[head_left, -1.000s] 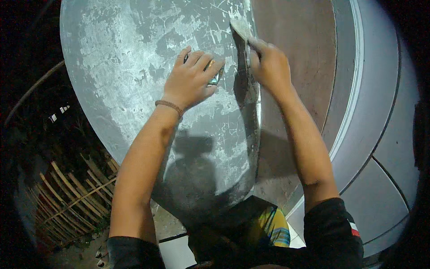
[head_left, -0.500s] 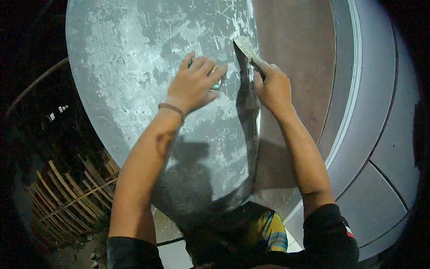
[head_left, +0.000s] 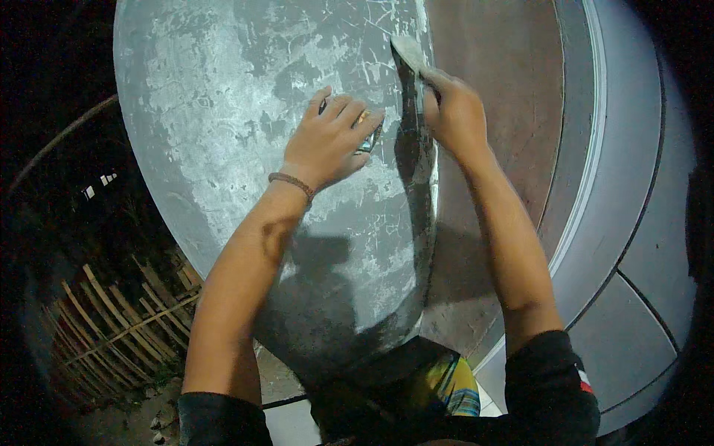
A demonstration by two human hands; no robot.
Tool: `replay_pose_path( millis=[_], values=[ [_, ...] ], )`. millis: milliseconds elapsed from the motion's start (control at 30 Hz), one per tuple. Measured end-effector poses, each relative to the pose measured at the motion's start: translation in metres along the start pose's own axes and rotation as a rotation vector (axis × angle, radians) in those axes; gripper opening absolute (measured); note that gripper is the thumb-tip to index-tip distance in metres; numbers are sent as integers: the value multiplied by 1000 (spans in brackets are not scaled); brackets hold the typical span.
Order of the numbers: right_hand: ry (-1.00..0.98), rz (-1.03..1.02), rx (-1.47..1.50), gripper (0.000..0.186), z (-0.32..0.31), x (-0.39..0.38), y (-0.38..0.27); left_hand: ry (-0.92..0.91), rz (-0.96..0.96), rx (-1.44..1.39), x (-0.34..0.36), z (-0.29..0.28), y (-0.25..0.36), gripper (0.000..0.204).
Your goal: The person applies a white plaster-like substance to a curved wall surface using a small trowel and a putty knife. They spread the material in smooth strokes, occasionally scraping excess from the tools.
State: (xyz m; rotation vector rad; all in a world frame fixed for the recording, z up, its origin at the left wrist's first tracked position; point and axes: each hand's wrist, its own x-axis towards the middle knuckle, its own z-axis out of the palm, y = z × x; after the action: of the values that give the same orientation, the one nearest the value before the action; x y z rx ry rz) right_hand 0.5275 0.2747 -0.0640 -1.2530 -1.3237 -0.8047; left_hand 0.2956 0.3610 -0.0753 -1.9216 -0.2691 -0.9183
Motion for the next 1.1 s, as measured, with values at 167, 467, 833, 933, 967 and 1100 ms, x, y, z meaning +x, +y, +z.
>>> replay_pose_path(
  millis=[167, 467, 833, 933, 967, 1100],
  values=[
    [13, -65, 4, 40, 0, 7, 6, -18, -16, -21, 0, 1, 0, 69],
    [85, -81, 78, 39, -6, 11, 0, -12, -14, 5, -1, 1, 1, 72],
    [13, -45, 95, 40, 6, -17, 37, -7, -17, -22, -1, -1, 2, 76],
    [-1, -41, 67, 39, 4, -19, 31, -1, -6, -6, -1, 0, 2, 76],
    [-37, -7, 30, 38, 3, -18, 28, 0, -6, -5, -1, 1, 1, 76],
    [-21, -44, 37, 38, -3, -10, 19, -6, -23, 0, -1, 0, 1, 75]
  ],
)
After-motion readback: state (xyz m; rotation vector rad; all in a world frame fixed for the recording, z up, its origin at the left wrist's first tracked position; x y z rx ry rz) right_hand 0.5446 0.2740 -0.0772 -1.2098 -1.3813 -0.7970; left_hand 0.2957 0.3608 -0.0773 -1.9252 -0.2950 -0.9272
